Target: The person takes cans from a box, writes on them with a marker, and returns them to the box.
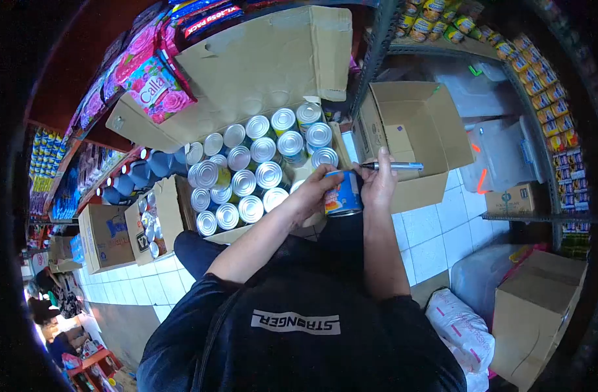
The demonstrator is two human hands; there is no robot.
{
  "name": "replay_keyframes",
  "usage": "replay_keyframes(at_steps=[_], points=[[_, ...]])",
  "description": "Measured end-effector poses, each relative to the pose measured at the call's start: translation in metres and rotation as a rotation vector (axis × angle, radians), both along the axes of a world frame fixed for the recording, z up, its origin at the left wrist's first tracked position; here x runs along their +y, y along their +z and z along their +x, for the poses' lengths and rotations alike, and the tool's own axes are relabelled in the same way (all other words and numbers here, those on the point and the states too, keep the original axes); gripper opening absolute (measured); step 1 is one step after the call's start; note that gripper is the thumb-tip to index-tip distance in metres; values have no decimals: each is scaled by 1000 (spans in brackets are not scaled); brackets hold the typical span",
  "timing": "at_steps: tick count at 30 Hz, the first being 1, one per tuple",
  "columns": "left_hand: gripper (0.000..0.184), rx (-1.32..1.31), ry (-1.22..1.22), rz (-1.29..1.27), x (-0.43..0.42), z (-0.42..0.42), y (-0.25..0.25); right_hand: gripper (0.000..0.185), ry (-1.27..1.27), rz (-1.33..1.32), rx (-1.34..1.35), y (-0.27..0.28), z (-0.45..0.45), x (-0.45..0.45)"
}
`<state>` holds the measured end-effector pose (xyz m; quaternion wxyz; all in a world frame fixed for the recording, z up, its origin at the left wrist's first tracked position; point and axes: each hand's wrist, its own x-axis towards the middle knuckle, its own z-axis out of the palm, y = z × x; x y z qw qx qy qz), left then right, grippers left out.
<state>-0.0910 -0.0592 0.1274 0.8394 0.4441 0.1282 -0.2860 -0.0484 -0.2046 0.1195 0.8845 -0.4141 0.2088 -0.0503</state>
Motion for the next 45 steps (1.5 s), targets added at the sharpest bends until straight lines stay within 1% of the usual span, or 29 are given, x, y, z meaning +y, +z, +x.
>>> replay_keyframes(at_steps=[2,3,5,6,7,8,10,12,13,16,17,20,21,24,27,30,33,39,42,45], points=[[40,14,-172,73,18,6,-3,24,2,-3,-29,-6,1,-3],[49,85,-304,117,32,11,7,24,-11,-1,-44,-6,2,-2],[54,-22,-257,217,42,13,-4,25,-65,36,-61,-3,3,-5],[56,-76,-234,266,47,15,-8,26,-43,86,-101,-9,5,-12],[54,-178,-215,353,56,16,12,26,-24,136,-138,-18,7,-21],[52,-288,-85,373,62,20,-1,27,-6,184,-172,-28,7,-28],[63,-355,82,453,78,32,-2,29,-31,209,-170,-23,4,-28],[72,-505,155,809,92,43,-4,29,-25,215,-177,-22,6,-27],[77,-582,190,989,95,47,-5,28,-21,177,-171,-19,7,-23],[85,-606,-15,1233,95,42,-7,26,-23,81,-161,-15,8,-14],[83,-579,-28,1181,90,39,-11,25,-30,61,-165,-16,8,-14],[82,-668,20,1293,83,32,-29,23,2,8,-207,-11,5,-12],[81,-658,31,1324,80,30,-28,22,23,-8,-226,-9,4,-12],[80,-752,25,1386,80,31,-32,22,35,3,-227,-14,5,-14],[79,-782,-113,1372,87,32,-20,22,29,-22,-222,-10,5,-9],[78,-885,-305,1400,100,35,-19,20,83,-116,-242,-15,5,-10],[79,-1082,-526,1430,115,43,-19,20,72,-131,-227,-13,5,-8],[81,-1254,-687,1490,121,50,-19,22,70,-132,-236,-14,5,-8],[84,-1191,-726,1553,113,49,-11,23,113,-173,-250,-15,5,-9],[85,-1224,-737,1614,108,52,-17,22,83,-199,-231,-15,7,-5]])
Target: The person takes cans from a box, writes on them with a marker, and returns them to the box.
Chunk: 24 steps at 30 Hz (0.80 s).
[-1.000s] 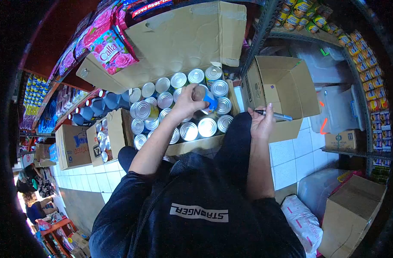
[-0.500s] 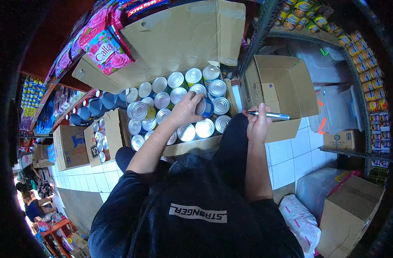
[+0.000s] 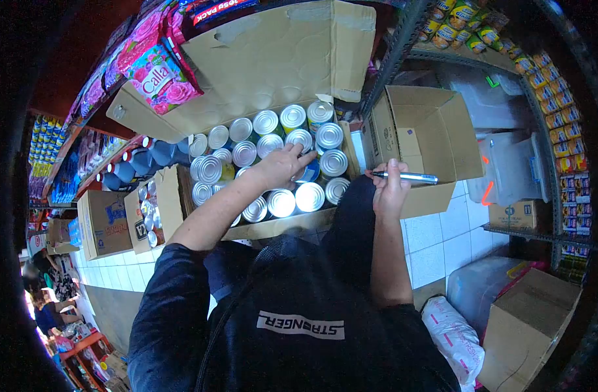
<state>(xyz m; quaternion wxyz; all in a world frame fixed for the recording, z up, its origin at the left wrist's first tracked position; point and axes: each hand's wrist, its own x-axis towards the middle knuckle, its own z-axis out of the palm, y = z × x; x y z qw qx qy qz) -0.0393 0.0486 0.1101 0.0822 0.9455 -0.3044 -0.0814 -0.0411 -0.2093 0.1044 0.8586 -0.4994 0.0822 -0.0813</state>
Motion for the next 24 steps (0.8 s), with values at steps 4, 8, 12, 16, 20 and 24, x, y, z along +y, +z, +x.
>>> replay_keyframes(at_steps=[4,8,12,16,20,24], points=[[85,58,-21,62,0,5,5,22,38,-54,-23,-5,0,-2],[84,112,-36,176,-9,13,6,21,26,-73,-22,-5,-2,-2],[81,32,-71,262,-24,13,17,20,60,-127,-61,-11,1,-2],[75,87,-46,276,-31,15,32,19,49,-164,-42,-13,2,-2],[74,107,-81,179,-30,18,26,18,55,-178,-47,-10,0,2],[74,53,-153,-26,-14,18,15,17,65,-148,-71,-11,0,2]])
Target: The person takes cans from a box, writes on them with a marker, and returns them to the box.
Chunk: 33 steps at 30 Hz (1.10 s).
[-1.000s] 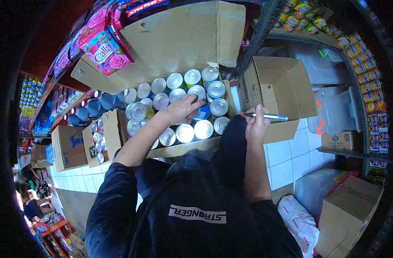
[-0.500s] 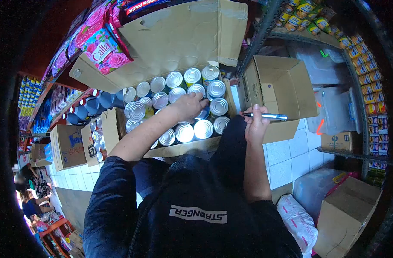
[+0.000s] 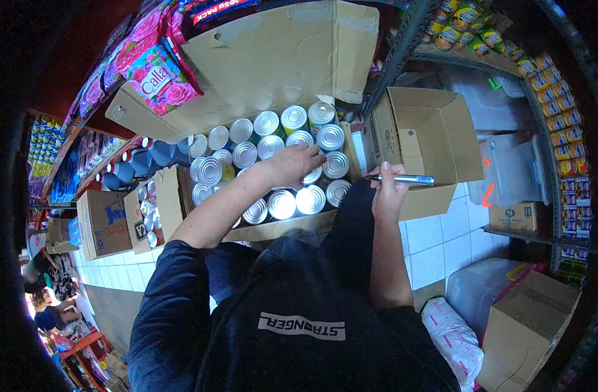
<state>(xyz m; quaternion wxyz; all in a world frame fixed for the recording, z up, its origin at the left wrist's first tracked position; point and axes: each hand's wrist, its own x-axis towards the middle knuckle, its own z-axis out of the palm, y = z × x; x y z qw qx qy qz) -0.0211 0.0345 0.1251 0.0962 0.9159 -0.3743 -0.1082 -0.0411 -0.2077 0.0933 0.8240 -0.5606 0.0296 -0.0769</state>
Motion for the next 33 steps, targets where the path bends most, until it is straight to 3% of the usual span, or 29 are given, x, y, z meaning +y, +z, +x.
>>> replay_keyframes(at_steps=[6,10,13,16,20,33], points=[[71,61,-10,-198,19,1,-5,17,4,-30,8,4,0,4],[72,249,196,-361,38,3,-5,19,-8,-56,40,5,0,4],[70,229,281,-296,38,-1,-10,18,7,-60,16,4,1,5],[70,13,110,-244,25,-7,-40,18,25,-73,2,3,2,6],[75,-56,77,-22,14,-7,-66,18,24,-83,5,5,0,7],[87,-144,33,173,7,-6,-56,18,8,-244,68,11,-3,12]])
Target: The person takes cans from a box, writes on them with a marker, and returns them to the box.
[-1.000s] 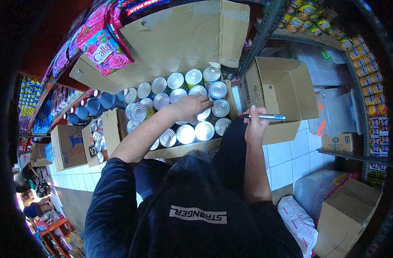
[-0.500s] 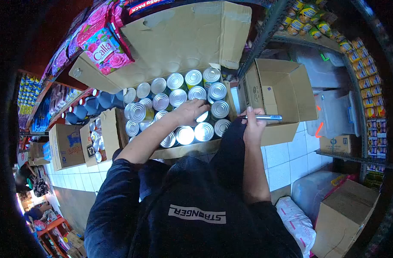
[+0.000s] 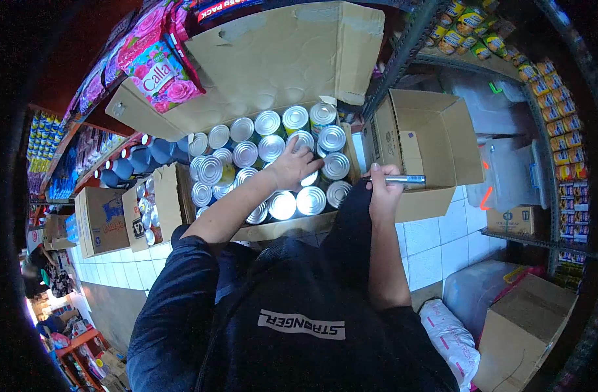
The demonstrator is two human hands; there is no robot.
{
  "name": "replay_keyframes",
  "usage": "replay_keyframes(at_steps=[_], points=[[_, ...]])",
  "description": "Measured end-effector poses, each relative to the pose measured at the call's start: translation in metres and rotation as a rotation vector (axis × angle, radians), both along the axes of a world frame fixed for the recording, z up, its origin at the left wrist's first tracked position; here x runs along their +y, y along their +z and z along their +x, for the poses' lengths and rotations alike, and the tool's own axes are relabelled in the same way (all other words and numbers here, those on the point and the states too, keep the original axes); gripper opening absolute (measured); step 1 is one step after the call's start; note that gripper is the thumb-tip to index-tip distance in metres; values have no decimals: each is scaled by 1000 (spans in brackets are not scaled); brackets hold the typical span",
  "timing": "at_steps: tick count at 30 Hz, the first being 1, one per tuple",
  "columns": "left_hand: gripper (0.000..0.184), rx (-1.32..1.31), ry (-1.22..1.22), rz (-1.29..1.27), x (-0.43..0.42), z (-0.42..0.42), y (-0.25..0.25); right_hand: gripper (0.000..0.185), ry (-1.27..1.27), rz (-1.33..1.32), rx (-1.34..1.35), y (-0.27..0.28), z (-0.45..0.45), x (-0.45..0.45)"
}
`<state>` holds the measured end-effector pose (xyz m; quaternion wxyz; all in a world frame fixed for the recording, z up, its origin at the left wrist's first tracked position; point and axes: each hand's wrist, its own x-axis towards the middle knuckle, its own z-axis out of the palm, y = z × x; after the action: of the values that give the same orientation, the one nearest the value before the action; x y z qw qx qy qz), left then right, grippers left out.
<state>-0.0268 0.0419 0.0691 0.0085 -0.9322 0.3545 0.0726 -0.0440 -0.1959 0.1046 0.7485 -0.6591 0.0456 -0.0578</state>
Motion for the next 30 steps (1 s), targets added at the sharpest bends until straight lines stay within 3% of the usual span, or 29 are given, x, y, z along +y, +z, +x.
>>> replay_keyframes(at_steps=[6,10,14,23,27,30], points=[[80,-92,52,-49,9,-19,-13,18,2,-26,4,3,-2,1],[81,-12,-3,-107,10,-9,-7,20,17,-27,-38,-5,0,1],[83,93,-20,-3,2,1,0,19,22,-73,-39,-7,-1,0],[86,-53,111,-38,8,-21,-16,18,43,-81,-17,-4,-3,2],[82,4,97,-59,5,-14,-14,18,49,-79,-20,-7,-4,0],[78,200,110,18,-1,-1,2,19,44,-51,-28,-6,-2,1]])
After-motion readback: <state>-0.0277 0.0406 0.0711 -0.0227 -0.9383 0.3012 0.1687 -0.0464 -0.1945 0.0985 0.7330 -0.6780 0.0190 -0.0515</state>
